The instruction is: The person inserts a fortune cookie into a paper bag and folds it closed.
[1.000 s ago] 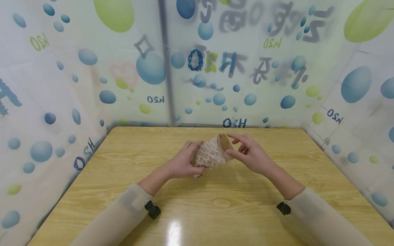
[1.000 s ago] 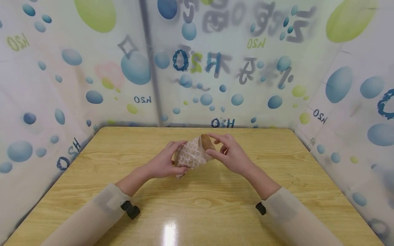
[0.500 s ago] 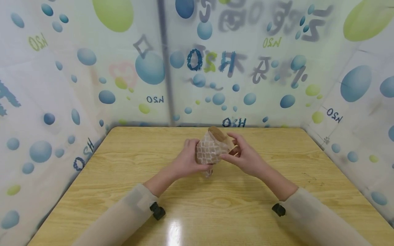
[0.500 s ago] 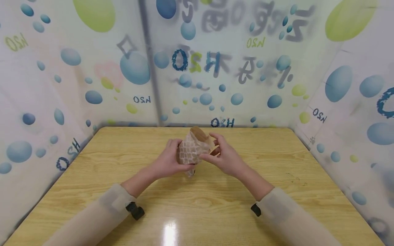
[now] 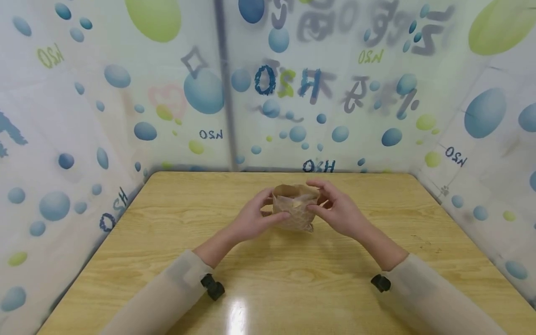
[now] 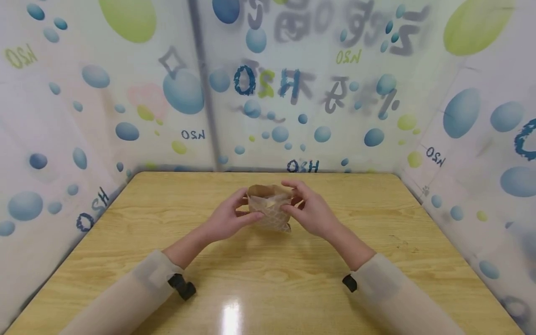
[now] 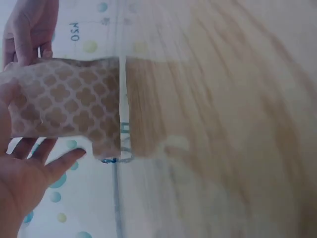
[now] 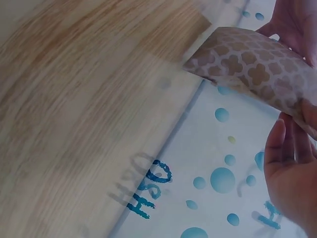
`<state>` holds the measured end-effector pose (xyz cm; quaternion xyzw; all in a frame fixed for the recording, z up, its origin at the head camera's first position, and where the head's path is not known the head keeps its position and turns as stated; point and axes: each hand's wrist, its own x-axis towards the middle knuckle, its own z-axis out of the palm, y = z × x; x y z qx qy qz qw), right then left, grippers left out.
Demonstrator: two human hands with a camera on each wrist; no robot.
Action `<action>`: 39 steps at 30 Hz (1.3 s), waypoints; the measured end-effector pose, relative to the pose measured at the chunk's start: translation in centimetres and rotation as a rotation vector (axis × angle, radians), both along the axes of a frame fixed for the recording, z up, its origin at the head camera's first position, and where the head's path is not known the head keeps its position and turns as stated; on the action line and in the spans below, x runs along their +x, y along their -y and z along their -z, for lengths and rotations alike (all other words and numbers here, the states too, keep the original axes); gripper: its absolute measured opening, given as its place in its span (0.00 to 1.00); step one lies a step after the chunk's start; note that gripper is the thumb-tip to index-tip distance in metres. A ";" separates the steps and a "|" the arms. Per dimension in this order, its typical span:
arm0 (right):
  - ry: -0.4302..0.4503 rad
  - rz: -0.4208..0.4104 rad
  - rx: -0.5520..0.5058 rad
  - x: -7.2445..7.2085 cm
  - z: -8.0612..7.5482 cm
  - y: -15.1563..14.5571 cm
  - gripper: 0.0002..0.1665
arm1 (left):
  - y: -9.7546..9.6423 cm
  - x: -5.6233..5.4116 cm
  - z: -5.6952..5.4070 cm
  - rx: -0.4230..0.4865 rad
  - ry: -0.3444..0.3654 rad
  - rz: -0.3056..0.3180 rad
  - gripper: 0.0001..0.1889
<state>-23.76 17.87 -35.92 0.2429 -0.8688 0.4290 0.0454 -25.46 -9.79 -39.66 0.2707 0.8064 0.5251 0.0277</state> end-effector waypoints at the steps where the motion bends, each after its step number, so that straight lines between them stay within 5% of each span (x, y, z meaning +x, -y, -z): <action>1: 0.008 -0.006 -0.001 0.0 0.0 0.0 0.35 | 0.0 0.0 -0.1 0.024 0.022 0.006 0.29; 8: 0.047 0.005 0.026 -0.1 0.2 -0.1 0.08 | -0.3 0.3 -0.6 0.115 0.111 0.028 0.20; 16: 0.030 -0.001 0.018 0.0 0.5 -0.1 0.05 | -0.8 0.9 -0.6 0.234 0.168 0.047 0.13; 24: -0.023 -0.002 0.043 0.1 0.3 -0.2 0.06 | -0.9 0.9 -0.5 0.229 0.151 0.032 0.04; 28: -0.007 0.002 0.058 0.0 0.3 -0.5 0.09 | -0.7 1.0 -0.4 0.172 0.055 0.012 0.14; 32: -0.040 -0.013 0.022 -0.1 0.7 -0.9 0.23 | -0.4 1.0 -0.1 0.113 -0.173 -0.002 0.28; 36: -0.158 -0.058 -0.006 0.0 1.1 -1.0 0.32 | -0.3 1.0 -0.1 0.057 -0.420 0.012 0.25; 39: -0.232 -0.084 0.015 0.2 1.2 -0.9 0.26 | -0.3 1.0 -0.1 0.043 -0.487 0.026 0.19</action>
